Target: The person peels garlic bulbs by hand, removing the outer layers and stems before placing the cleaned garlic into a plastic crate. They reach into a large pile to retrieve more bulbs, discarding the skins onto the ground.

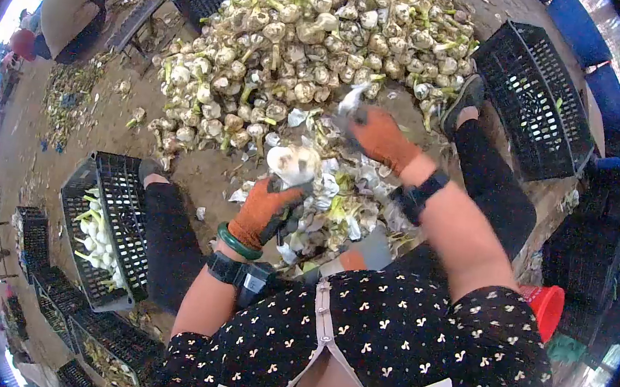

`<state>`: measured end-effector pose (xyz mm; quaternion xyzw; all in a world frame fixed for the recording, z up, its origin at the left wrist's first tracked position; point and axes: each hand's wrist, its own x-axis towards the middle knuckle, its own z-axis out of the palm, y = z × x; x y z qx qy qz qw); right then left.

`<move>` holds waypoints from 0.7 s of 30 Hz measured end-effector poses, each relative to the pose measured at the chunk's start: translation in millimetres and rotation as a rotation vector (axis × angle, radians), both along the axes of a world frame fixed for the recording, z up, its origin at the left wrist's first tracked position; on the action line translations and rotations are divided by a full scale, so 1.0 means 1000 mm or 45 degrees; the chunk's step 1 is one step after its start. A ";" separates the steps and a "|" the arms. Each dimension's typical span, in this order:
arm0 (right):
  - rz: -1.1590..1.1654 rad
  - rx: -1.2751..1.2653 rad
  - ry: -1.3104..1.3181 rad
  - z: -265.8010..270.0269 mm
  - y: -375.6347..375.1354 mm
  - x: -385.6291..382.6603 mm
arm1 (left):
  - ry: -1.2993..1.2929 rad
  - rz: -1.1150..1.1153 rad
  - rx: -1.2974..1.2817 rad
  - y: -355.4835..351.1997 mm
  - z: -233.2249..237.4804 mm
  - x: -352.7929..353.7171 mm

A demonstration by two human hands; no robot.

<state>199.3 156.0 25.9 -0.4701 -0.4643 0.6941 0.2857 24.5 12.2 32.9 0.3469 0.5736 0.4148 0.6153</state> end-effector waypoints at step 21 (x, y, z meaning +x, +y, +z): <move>0.353 1.396 -0.680 -0.003 -0.034 -0.030 | 0.873 0.406 0.537 0.011 -0.046 0.002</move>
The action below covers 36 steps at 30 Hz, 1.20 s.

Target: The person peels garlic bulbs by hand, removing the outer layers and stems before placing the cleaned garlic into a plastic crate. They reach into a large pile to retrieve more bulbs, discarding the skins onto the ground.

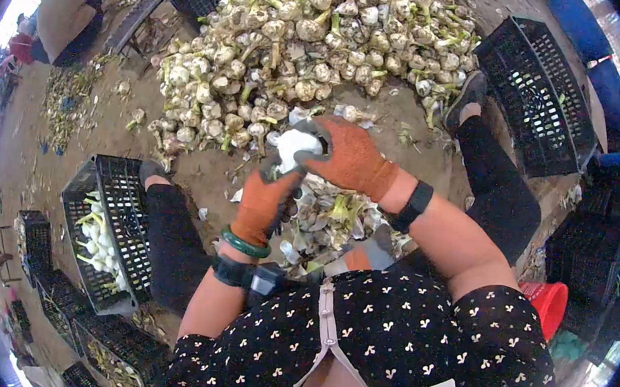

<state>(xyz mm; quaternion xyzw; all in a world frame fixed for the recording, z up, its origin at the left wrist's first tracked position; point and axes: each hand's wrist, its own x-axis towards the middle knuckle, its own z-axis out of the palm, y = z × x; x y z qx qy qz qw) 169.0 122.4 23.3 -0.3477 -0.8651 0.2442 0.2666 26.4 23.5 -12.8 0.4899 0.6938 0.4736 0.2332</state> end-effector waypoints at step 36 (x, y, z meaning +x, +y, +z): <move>-0.291 0.121 -0.178 -0.001 0.024 0.002 | -1.563 0.087 -0.078 -0.006 0.052 -0.011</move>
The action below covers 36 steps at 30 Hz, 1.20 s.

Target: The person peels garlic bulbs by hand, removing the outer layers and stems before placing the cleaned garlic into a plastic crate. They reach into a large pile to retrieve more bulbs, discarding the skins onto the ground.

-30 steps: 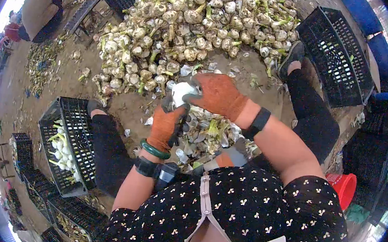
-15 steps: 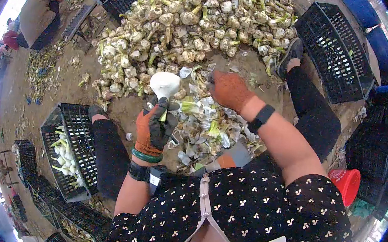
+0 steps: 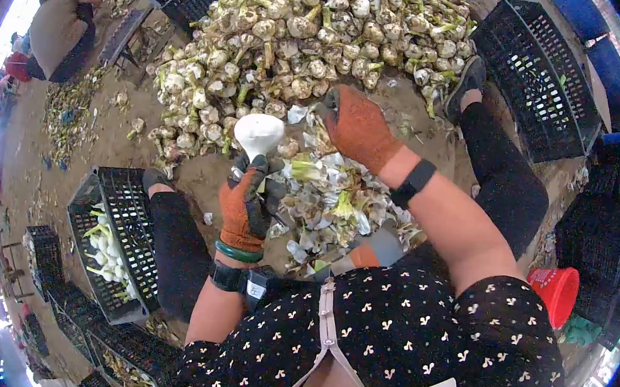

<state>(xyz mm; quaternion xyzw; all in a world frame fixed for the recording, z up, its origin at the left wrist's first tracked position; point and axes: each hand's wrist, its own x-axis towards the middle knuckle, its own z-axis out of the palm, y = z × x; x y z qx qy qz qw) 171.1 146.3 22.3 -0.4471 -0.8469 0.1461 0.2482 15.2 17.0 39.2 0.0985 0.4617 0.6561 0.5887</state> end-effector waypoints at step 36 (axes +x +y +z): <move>0.218 0.177 0.023 0.017 -0.013 0.007 | -0.485 -0.205 0.155 -0.002 -0.009 -0.009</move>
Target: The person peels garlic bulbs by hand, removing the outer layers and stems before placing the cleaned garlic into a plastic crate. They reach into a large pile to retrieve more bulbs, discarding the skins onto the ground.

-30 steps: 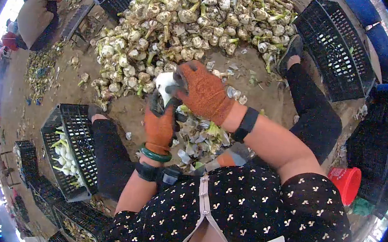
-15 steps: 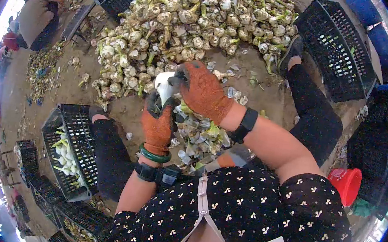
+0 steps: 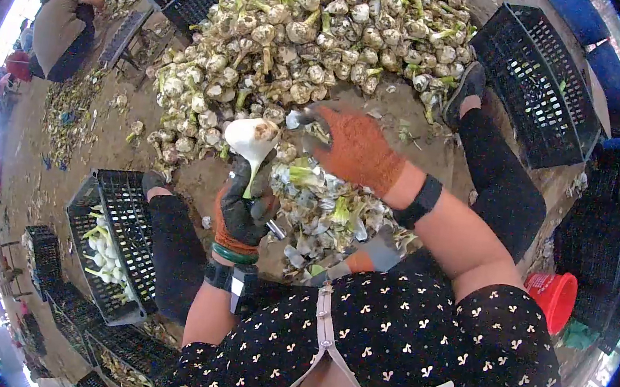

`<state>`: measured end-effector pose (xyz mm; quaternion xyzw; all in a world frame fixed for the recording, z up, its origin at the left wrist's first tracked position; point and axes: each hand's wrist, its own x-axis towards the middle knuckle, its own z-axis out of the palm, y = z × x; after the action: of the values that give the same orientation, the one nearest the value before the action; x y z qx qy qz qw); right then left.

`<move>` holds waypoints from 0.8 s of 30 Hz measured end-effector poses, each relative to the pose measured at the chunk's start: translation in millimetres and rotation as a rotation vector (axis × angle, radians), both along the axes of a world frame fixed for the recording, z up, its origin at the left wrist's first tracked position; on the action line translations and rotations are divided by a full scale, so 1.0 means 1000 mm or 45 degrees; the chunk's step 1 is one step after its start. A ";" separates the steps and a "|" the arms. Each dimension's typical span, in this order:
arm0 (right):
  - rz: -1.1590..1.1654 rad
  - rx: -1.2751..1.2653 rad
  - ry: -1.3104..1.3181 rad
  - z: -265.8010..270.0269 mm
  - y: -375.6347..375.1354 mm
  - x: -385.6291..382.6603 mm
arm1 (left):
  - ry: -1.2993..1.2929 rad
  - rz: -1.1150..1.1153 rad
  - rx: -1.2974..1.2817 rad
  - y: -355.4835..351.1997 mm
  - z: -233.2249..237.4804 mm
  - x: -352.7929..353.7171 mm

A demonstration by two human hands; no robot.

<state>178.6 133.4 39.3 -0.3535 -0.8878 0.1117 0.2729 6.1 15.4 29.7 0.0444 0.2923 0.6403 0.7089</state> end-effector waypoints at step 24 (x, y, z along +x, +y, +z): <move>0.572 -0.378 -0.088 0.043 0.012 -0.003 | 0.539 -0.559 -0.166 -0.020 0.009 0.016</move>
<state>175.9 145.0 82.7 -0.1874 -0.9266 0.2862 0.1562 21.9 -4.3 39.1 0.1931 0.4572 0.4284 0.7551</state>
